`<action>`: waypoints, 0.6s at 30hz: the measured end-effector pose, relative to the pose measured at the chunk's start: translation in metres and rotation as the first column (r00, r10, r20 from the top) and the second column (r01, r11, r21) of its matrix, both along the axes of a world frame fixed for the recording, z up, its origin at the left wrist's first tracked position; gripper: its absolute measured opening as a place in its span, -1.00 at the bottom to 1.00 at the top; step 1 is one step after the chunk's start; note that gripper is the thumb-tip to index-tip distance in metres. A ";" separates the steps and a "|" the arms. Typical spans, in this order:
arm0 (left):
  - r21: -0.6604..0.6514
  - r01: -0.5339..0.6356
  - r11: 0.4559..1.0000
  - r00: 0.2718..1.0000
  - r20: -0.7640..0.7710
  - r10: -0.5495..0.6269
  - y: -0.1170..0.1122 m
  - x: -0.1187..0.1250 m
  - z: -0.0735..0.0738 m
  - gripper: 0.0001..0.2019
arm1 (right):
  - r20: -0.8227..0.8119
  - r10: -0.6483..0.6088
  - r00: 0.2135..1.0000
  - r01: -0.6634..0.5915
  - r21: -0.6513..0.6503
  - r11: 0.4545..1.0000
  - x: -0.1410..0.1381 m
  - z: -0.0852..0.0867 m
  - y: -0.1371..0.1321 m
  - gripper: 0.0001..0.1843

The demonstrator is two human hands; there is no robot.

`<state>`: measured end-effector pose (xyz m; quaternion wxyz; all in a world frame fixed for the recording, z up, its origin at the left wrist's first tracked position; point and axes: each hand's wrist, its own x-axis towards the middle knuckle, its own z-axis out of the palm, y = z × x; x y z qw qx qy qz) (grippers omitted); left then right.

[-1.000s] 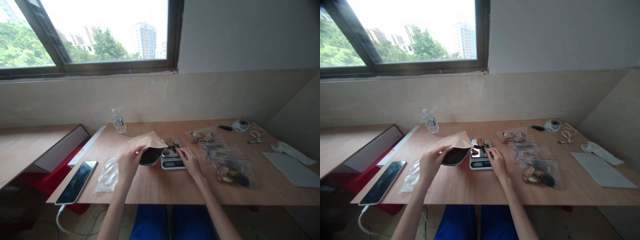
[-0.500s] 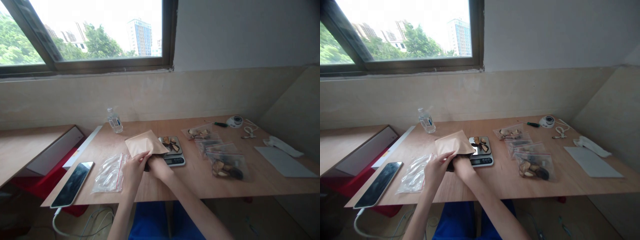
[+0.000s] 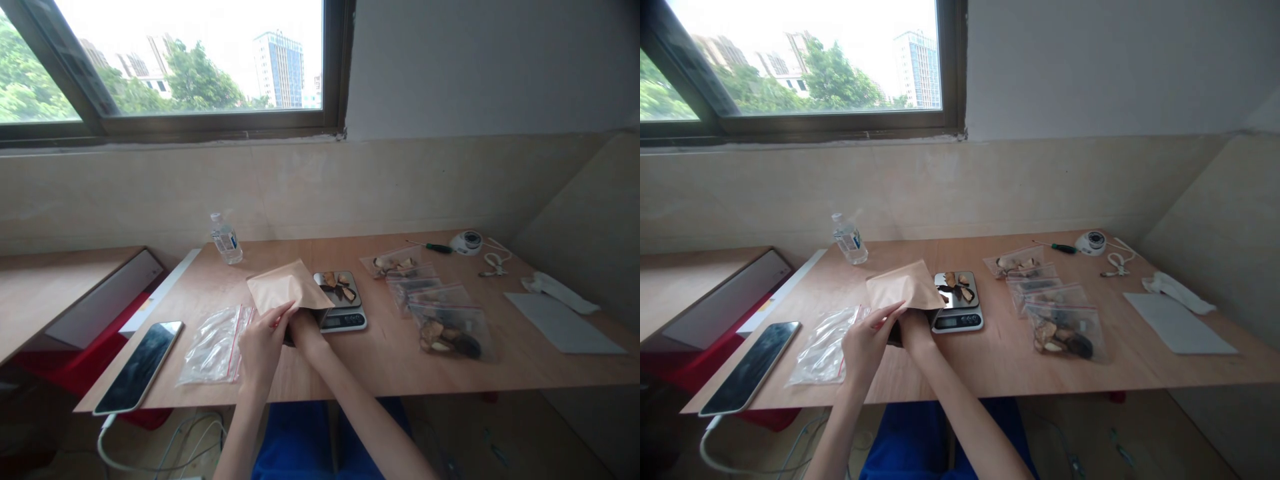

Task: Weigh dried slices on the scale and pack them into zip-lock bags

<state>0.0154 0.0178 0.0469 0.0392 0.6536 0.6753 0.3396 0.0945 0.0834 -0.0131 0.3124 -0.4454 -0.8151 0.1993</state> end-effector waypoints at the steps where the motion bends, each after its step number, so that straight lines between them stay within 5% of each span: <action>1: 0.004 0.004 1.000 1.000 -0.004 -0.004 0.000 0.000 0.000 -0.76 | 0.017 -0.019 1.000 0.020 -0.019 1.000 0.004 0.002 -0.004 -0.64; 7: 0.010 -0.035 0.999 0.999 -0.017 0.035 0.005 -0.002 0.002 -0.76 | -0.181 -0.051 0.982 0.029 -0.124 0.992 0.025 0.026 -0.030 -0.63; 12: 0.010 -0.089 0.996 0.996 -0.027 0.089 0.010 -0.006 0.009 -0.77 | -0.425 -0.083 0.901 0.082 -0.020 0.996 0.042 0.041 -0.055 -0.73; 18: 0.007 -0.146 0.989 0.989 0.001 0.146 0.020 -0.014 0.019 -0.74 | -0.600 -0.215 0.771 0.348 0.114 0.931 0.085 0.030 -0.069 -0.94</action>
